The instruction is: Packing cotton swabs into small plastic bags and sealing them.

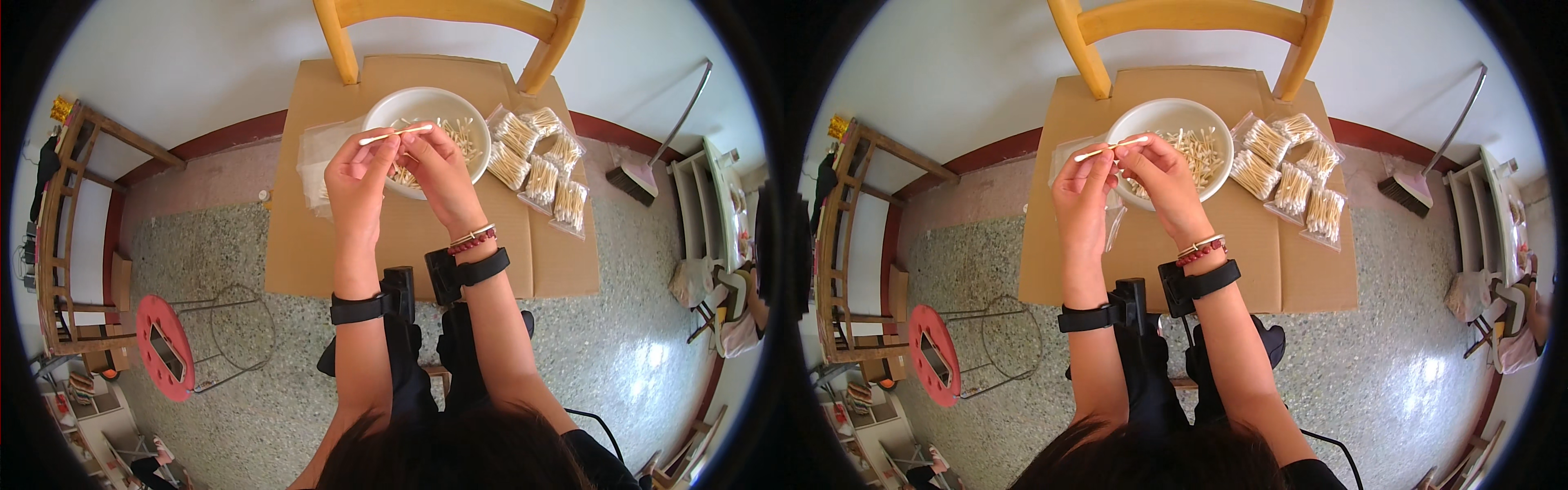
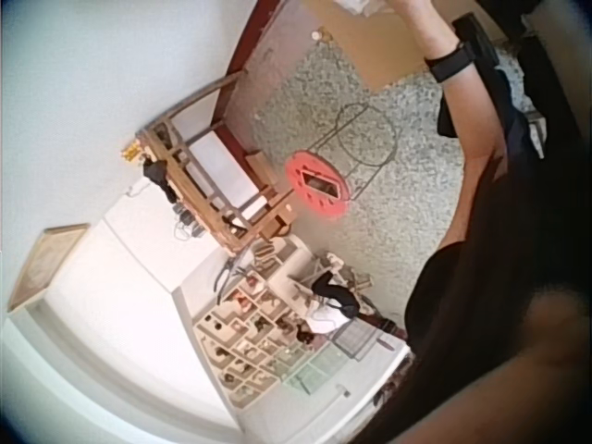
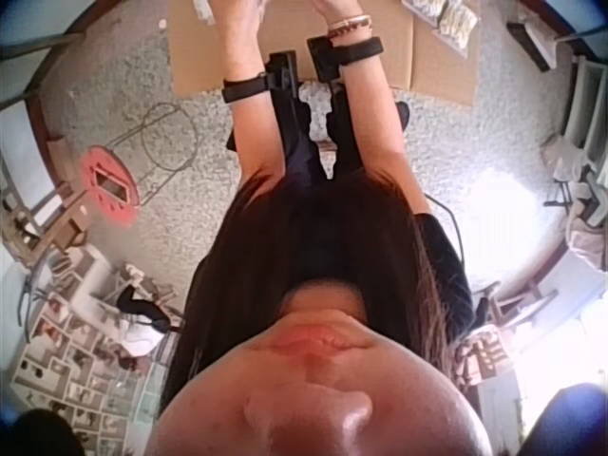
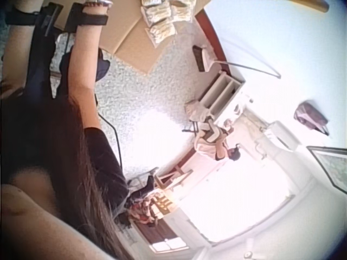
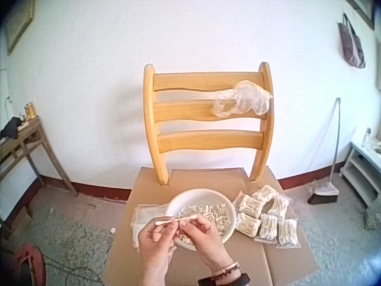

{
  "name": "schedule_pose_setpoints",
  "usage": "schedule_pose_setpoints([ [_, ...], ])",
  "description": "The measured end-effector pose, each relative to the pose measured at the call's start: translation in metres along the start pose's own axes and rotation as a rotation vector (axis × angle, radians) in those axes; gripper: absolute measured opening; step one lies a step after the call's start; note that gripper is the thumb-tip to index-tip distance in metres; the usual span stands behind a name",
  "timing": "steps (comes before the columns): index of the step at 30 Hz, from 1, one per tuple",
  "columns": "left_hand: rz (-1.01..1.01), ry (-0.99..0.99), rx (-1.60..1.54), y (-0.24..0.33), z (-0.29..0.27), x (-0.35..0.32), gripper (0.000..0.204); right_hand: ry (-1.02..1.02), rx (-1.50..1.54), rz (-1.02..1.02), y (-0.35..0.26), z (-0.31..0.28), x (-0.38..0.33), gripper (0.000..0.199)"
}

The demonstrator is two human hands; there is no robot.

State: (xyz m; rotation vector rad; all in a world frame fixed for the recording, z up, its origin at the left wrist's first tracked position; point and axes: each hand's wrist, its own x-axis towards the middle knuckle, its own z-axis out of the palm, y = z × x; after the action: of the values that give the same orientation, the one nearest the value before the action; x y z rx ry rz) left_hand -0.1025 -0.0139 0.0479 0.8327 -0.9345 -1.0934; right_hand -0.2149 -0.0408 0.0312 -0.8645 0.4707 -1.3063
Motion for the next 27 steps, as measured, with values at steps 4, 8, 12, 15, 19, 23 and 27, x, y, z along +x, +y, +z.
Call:
schedule_pose_setpoints([
  [4,-0.045,0.026,0.0,0.006,0.003,0.0,0.016,0.001,0.034,0.003,-0.003,0.004,-0.001,0.008],
  [8,0.201,0.061,0.406,0.004,0.002,0.001,0.02,0.116,-0.219,-0.189,-0.002,0.006,0.0,0.007],
  [12,0.64,0.046,0.988,0.004,-0.001,0.002,0.024,0.161,-0.664,-0.434,-0.003,0.003,-0.001,0.007],
  [15,0.548,0.009,0.872,0.0,-0.003,0.001,0.025,0.11,-0.859,-0.514,0.0,0.007,-0.002,0.007],
  [19,0.544,0.037,0.868,-0.008,-0.008,0.003,0.021,0.099,-0.876,-0.506,0.001,0.008,-0.002,0.01],
  [23,0.301,0.043,0.282,-0.008,-0.006,0.003,0.015,0.092,-0.642,-0.4,0.004,0.015,-0.002,0.016],
  [27,0.056,0.067,-0.024,-0.002,-0.001,0.001,0.015,0.102,-0.314,-0.292,0.007,0.016,0.0,0.017],
])
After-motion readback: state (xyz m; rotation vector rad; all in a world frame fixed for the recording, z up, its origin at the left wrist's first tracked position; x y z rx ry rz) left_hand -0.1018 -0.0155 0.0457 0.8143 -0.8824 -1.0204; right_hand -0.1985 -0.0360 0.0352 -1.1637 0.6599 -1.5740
